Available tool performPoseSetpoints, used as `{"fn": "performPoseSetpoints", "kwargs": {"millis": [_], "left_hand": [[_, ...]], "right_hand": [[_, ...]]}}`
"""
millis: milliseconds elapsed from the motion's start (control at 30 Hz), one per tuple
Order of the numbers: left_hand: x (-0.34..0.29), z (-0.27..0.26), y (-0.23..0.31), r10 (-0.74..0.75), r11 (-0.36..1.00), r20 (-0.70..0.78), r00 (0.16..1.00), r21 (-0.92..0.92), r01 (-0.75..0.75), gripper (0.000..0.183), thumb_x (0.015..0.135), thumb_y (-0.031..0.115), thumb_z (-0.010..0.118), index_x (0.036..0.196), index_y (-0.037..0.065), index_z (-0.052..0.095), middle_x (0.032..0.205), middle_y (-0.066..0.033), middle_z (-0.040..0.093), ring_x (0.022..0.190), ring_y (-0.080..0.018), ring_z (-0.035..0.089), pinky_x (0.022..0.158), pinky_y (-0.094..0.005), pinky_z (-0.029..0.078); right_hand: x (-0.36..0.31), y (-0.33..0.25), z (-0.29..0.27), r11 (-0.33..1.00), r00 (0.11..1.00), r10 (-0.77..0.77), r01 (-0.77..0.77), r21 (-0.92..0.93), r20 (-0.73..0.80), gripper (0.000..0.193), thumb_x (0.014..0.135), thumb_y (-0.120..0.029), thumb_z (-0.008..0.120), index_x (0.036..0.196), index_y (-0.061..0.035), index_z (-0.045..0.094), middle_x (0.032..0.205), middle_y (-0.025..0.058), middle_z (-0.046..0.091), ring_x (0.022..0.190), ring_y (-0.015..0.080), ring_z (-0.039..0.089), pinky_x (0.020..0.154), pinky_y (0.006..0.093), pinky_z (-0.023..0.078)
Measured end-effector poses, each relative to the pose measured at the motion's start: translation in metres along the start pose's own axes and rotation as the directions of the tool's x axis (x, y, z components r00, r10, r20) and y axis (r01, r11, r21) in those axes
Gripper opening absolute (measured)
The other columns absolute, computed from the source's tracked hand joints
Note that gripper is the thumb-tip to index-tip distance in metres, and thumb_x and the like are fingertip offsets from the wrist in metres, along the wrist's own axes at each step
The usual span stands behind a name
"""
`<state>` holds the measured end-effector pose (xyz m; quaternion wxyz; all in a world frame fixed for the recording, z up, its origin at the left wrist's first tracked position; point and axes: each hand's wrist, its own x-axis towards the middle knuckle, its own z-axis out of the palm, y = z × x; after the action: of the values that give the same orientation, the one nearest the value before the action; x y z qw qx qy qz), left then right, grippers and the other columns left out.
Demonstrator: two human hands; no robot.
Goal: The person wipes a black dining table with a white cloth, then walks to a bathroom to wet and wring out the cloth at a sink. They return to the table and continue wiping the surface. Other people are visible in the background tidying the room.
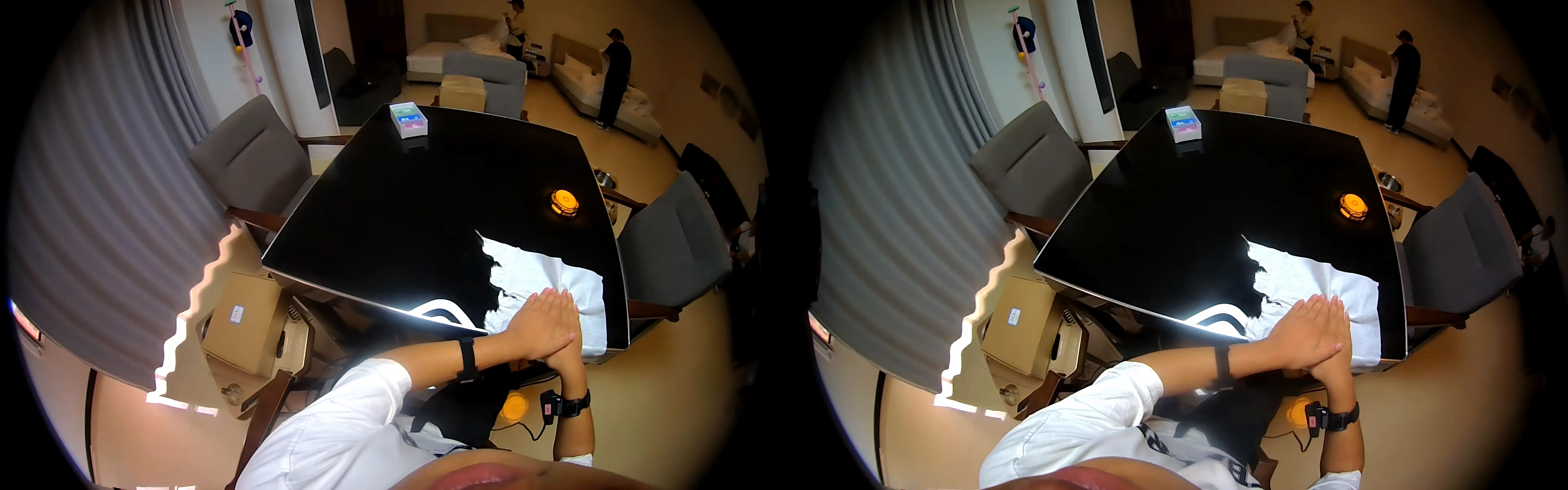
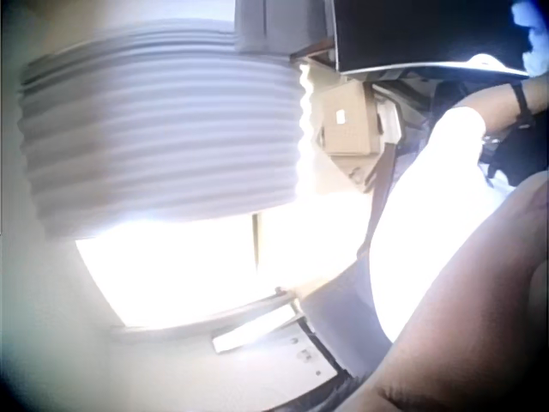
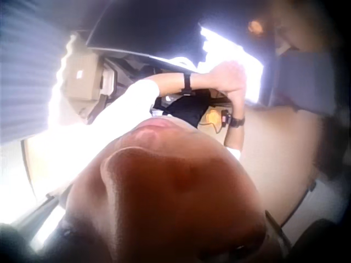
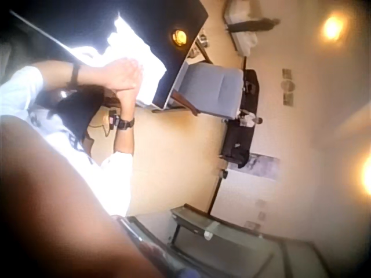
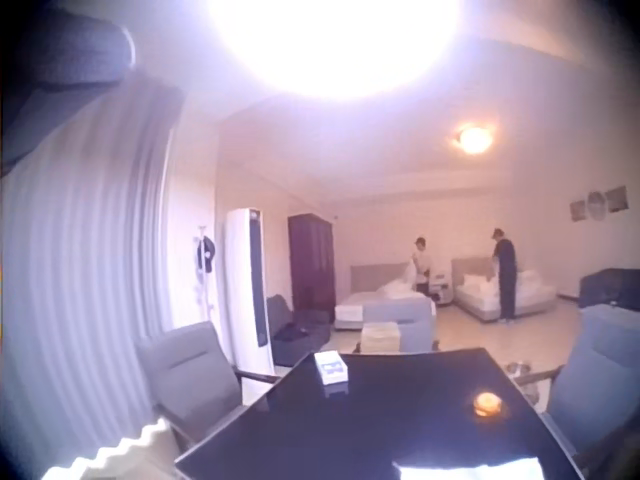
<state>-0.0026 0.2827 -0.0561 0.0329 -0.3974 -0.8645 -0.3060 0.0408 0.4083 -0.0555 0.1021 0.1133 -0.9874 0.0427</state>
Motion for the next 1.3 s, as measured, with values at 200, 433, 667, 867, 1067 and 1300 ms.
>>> {"fn": "performPoseSetpoints", "kwargs": {"millis": [200, 433, 667, 867, 1067, 1300], "left_hand": [[-0.008, -0.011, -0.015, 0.105, 0.994, 0.005, 0.994, 0.033, -0.105, 0.071, 0.097, 0.046, 0.04, 0.14, -0.011, 0.041, 0.142, -0.0306, 0.045, 0.136, -0.0427, 0.039, 0.114, -0.0501, 0.027], [-0.043, -0.035, -0.06, 0.127, 0.985, -0.082, 0.989, 0.125, -0.116, 0.066, 0.097, 0.042, 0.042, 0.138, -0.009, 0.044, 0.14, -0.0293, 0.047, 0.133, -0.0419, 0.043, 0.112, -0.0506, 0.03], [-0.107, -0.092, -0.141, 0.103, 0.973, -0.212, 0.972, 0.223, -0.055, 0.057, 0.097, 0.036, 0.048, 0.133, -0.009, 0.051, 0.131, -0.0279, 0.056, 0.123, -0.0407, 0.053, 0.106, -0.0496, 0.038], [-0.17, -0.148, -0.213, -0.024, 0.967, -0.228, 0.973, 0.24, 0.08, 0.059, 0.098, 0.04, 0.045, 0.134, -0.007, 0.051, 0.133, -0.0258, 0.055, 0.128, -0.0387, 0.049, 0.111, -0.0467, 0.033], [-0.228, -0.243, -0.237, -0.358, 0.933, -0.178, 0.917, -0.027, 0.359, 0.069, 0.093, 0.047, 0.052, 0.137, -0.006, 0.048, 0.139, -0.027, 0.05, 0.135, -0.04, 0.042, 0.114, -0.0443, 0.029], [-0.288, -0.248, -0.319, -0.504, 0.852, -0.393, 0.769, -0.083, 0.516, 0.072, 0.092, 0.052, 0.053, 0.136, -0.005, 0.05, 0.138, -0.0258, 0.052, 0.136, -0.0383, 0.041, 0.114, -0.0423, 0.029]], "right_hand": [[0.018, -0.036, -0.02, 0.969, 0.978, -0.083, 0.124, 0.213, -0.191, 0.055, 0.083, -0.038, 0.059, 0.125, -0.0032, 0.05, 0.127, 0.0235, 0.047, 0.124, 0.0392, 0.041, 0.108, 0.0501, 0.028], [0.048, -0.09, -0.004, 0.88, 0.982, -0.008, 0.095, 0.465, -0.186, 0.039, 0.081, -0.034, 0.061, 0.108, -0.0055, 0.065, 0.107, 0.0179, 0.063, 0.107, 0.0356, 0.056, 0.1, 0.0502, 0.038], [0.1, -0.188, 0.023, 0.976, 0.995, -0.103, 0.098, 0.195, 0.016, 0.051, 0.083, -0.036, 0.059, 0.124, -0.0067, 0.055, 0.128, 0.0175, 0.054, 0.123, 0.0341, 0.046, 0.113, 0.0497, 0.025], [0.142, -0.268, 0.078, 0.972, 0.976, -0.218, 0.219, 0.082, -0.015, 0.081, 0.087, -0.041, 0.054, 0.15, 0.0031, 0.027, 0.154, 0.0324, 0.024, 0.144, 0.0495, 0.018, 0.119, 0.0546, 0.011], [0.189, -0.364, 0.126, 0.962, 0.961, -0.264, 0.269, 0.052, -0.081, 0.081, 0.088, -0.04, 0.052, 0.148, 0.0085, 0.027, 0.152, 0.0349, 0.024, 0.145, 0.049, 0.018, 0.119, 0.0543, 0.01], [0.222, -0.45, 0.119, 0.936, 0.935, -0.352, 0.351, 0.035, 0.049, 0.08, 0.091, -0.042, 0.048, 0.149, 0.007, 0.025, 0.154, 0.0318, 0.024, 0.146, 0.0443, 0.018, 0.12, 0.0511, 0.01]]}}
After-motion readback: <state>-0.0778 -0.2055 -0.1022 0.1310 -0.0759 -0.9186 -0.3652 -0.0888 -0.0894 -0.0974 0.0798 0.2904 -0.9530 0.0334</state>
